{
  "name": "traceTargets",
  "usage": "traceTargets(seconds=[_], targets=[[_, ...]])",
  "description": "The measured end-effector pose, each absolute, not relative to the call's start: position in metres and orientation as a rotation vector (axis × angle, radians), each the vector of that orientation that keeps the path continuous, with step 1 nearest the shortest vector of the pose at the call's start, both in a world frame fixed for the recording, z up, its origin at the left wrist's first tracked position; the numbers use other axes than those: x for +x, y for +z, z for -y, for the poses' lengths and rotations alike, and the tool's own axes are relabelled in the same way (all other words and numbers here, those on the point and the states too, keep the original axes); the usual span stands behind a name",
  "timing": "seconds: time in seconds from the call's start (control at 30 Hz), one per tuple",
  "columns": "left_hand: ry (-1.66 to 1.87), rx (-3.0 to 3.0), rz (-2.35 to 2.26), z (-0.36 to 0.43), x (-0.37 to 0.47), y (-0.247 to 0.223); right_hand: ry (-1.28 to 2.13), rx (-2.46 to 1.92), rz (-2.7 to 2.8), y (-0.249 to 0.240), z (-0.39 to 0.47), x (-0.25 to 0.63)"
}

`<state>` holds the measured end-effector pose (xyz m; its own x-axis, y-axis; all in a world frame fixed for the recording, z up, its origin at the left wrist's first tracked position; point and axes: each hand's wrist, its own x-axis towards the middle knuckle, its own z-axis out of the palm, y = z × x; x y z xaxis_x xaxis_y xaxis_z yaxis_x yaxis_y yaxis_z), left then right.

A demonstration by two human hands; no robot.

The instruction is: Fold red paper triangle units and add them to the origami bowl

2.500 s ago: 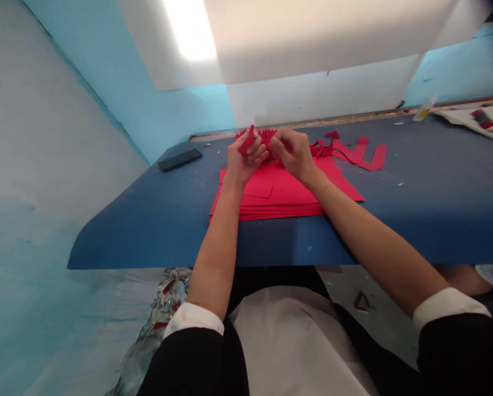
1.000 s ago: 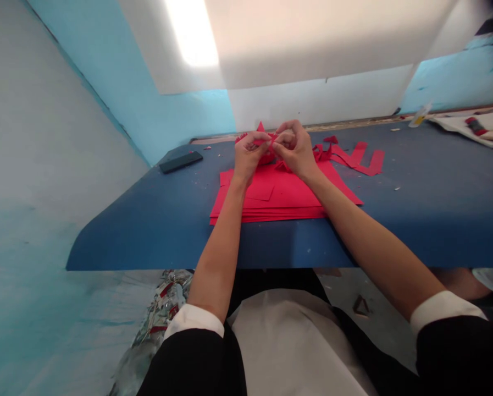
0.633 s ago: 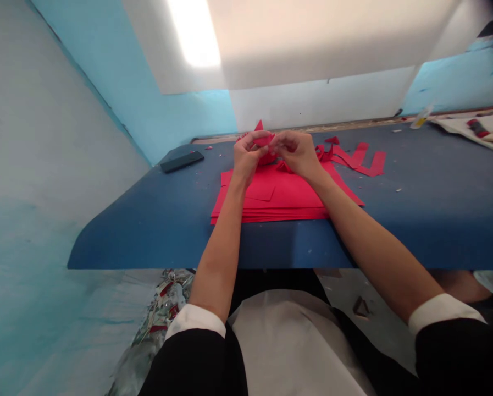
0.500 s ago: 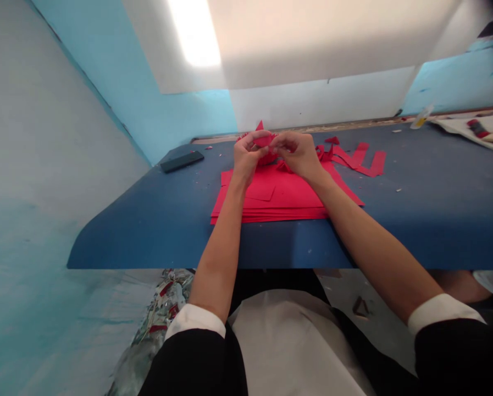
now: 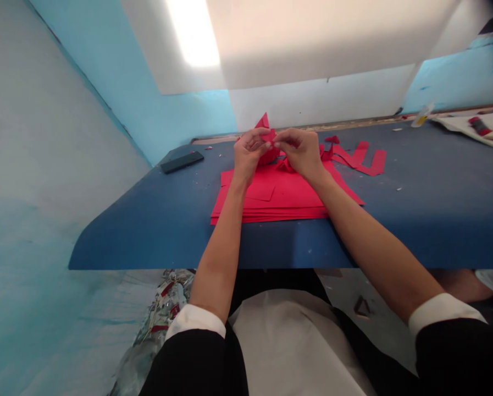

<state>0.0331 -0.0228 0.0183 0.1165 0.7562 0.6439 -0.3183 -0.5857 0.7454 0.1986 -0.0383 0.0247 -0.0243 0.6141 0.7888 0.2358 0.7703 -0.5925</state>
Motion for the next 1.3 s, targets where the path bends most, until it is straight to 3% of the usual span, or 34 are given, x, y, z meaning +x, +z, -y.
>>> traceTargets(seconds=[0.4, 0.93, 1.3], targets=[[1.6, 1.72, -0.561, 0.01, 0.034, 0.013, 0.231, -0.811, 1.642, 0.023, 0.031, 0.201], [1.606, 1.598, -0.635, 0.028, 0.036, 0.025, 0.351, -0.757, 1.592, 0.026, 0.034, 0.198], [1.646, 1.61, -0.509, 0.018, 0.036, 0.017, 0.299, -0.705, 1.557, 0.022, 0.029, 0.202]])
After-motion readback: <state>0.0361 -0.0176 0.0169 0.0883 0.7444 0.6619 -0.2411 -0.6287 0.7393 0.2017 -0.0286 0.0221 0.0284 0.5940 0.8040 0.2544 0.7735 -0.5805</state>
